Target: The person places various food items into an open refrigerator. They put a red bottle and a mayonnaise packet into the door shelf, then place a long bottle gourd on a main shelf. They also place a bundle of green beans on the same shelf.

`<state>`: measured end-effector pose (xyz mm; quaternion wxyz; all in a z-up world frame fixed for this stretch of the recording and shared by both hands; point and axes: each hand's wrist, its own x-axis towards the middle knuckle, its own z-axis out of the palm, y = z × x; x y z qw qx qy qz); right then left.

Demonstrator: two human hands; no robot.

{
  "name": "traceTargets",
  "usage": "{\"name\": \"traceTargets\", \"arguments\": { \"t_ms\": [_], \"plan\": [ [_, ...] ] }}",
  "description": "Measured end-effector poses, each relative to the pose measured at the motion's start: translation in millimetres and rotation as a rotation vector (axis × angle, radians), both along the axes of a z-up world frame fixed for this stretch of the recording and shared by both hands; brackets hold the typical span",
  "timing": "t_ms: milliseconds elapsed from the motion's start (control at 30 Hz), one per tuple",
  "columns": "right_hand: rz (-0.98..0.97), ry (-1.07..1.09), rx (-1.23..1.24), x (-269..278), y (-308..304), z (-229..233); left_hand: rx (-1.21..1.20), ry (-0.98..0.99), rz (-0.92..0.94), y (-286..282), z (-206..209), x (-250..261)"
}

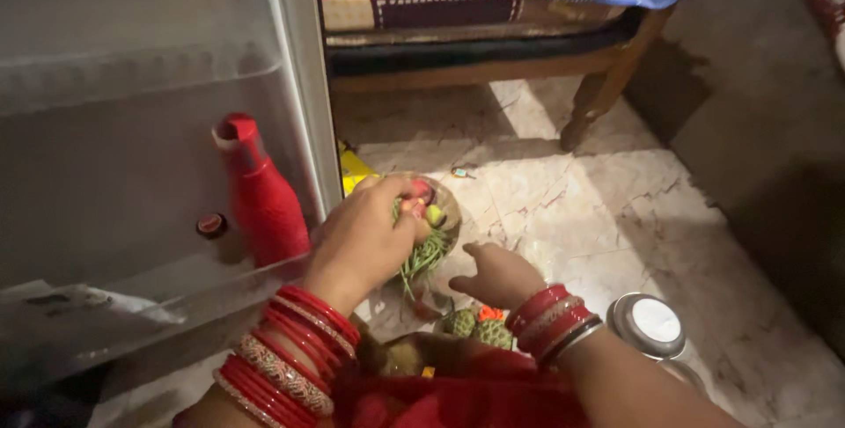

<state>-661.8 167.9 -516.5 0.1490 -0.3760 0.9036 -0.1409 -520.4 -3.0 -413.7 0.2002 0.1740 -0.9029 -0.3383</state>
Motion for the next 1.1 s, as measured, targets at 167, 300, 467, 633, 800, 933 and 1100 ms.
{"name": "traceTargets", "arguments": {
  "t_ms": [167,300,467,633,800,933,1100],
  "plan": [
    [0.01,0.088,0.139,-18,-4,-7,-0.185,0.052,-0.055,8,1,-11],
    [0.023,0.117,0.148,-26,-5,-9,-0.265,-0.002,-0.032,15,9,-24],
    [0.162,0.059,0.215,-40,-8,-37,-0.307,-0.179,-0.064,26,11,-48],
    [0.286,-0.226,0.151,-51,-17,-74,-0.295,-0.211,-0.097,25,3,-58],
    [0.333,-0.473,0.118,-59,-16,-90,-0.309,-0.166,-0.123,28,-4,-73],
    [0.344,-0.414,0.288,-58,-11,-81,-0.35,-0.186,-0.125,25,-8,-72],
    [-0.011,-0.63,0.206,-66,-11,-57,-0.372,-0.229,-0.137,23,-13,-73]
  ]
}}
